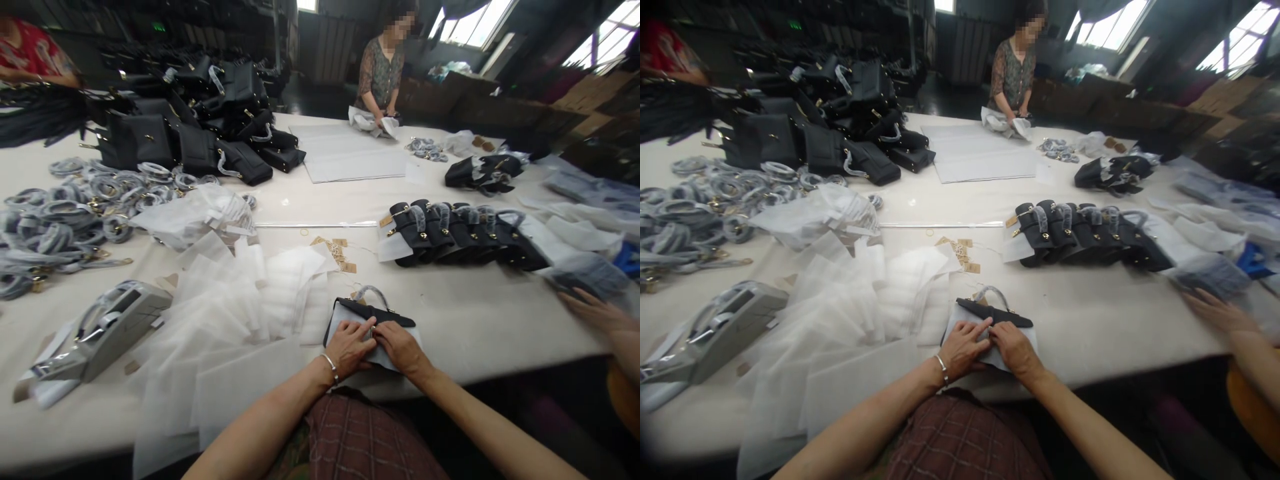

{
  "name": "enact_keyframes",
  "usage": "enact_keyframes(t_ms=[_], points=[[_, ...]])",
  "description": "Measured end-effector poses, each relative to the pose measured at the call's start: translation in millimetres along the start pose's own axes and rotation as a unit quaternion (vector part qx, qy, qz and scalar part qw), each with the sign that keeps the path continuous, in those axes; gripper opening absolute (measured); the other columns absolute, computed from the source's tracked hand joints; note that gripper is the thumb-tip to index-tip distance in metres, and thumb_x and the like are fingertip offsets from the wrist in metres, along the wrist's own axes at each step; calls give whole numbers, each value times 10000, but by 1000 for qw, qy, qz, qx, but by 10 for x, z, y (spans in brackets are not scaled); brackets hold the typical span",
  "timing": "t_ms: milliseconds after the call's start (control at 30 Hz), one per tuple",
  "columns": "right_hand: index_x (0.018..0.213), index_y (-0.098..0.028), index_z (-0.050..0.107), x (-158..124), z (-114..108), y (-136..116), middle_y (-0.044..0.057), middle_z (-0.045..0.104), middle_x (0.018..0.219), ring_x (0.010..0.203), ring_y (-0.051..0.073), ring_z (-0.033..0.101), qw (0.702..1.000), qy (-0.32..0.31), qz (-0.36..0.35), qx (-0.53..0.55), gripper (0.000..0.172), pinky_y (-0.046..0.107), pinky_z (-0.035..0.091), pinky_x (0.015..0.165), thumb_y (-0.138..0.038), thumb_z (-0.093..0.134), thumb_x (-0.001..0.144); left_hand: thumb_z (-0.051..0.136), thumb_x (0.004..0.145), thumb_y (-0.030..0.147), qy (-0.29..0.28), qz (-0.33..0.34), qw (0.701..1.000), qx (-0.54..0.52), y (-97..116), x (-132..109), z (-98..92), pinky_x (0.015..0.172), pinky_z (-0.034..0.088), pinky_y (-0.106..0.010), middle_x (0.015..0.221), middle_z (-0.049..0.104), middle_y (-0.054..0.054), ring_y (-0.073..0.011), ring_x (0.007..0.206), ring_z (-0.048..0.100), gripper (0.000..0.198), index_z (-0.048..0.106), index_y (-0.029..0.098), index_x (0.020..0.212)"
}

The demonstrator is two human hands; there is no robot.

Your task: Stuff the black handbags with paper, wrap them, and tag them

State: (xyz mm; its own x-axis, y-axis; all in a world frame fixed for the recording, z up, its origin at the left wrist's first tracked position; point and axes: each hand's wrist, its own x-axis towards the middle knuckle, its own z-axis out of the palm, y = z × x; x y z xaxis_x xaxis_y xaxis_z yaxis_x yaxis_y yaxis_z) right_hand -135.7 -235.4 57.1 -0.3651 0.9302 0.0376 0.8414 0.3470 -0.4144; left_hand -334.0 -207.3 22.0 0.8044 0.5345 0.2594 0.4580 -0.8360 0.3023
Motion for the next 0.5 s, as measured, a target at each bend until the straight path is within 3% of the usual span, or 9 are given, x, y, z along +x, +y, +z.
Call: enact_keyframes(t_ms=[100,167,333,433,500], points=[[998,-193,648,4,8,-45,80,676,997,943,199,625,997,8,83,8,230,336,504,875,-243,430,945,757,732,539,-19,-2,1000,-5,7,45,-36,878,394,-402,1433,447,-66,-249,1081,501,604,522,234,1197],[926,-206,669,61,-22,-67,60,690,947,908,194,643,989,-7,145,7,203,315,506,841,-287,483,919,780,713,519,-22,-3,1000,-7,13,57,-53,892,393,-406,1397,478,-60,-249,1075,502,648,504,228,1222],[626,-201,653,290,-81,-71,27,664,601,582,184,632,959,-77,273,-17,213,276,458,558,-316,605,800,776,706,541,-14,3,1000,7,19,31,-36,906,385,-420,1394,480,-60,-253,1069,505,631,512,217,1180],[553,-204,629,401,-83,-82,11,599,465,445,154,569,943,-114,312,-26,240,248,400,475,-300,625,772,747,738,545,-6,1,1000,-7,11,13,2,934,374,-411,1385,499,-82,-244,1088,507,640,491,192,1206],[570,-203,635,454,-84,-109,26,622,496,486,161,594,941,-122,313,-36,192,245,399,494,-264,637,752,737,748,541,-2,-9,1000,-23,0,7,20,949,369,-405,1371,519,-99,-241,1091,516,659,473,167,1222]])
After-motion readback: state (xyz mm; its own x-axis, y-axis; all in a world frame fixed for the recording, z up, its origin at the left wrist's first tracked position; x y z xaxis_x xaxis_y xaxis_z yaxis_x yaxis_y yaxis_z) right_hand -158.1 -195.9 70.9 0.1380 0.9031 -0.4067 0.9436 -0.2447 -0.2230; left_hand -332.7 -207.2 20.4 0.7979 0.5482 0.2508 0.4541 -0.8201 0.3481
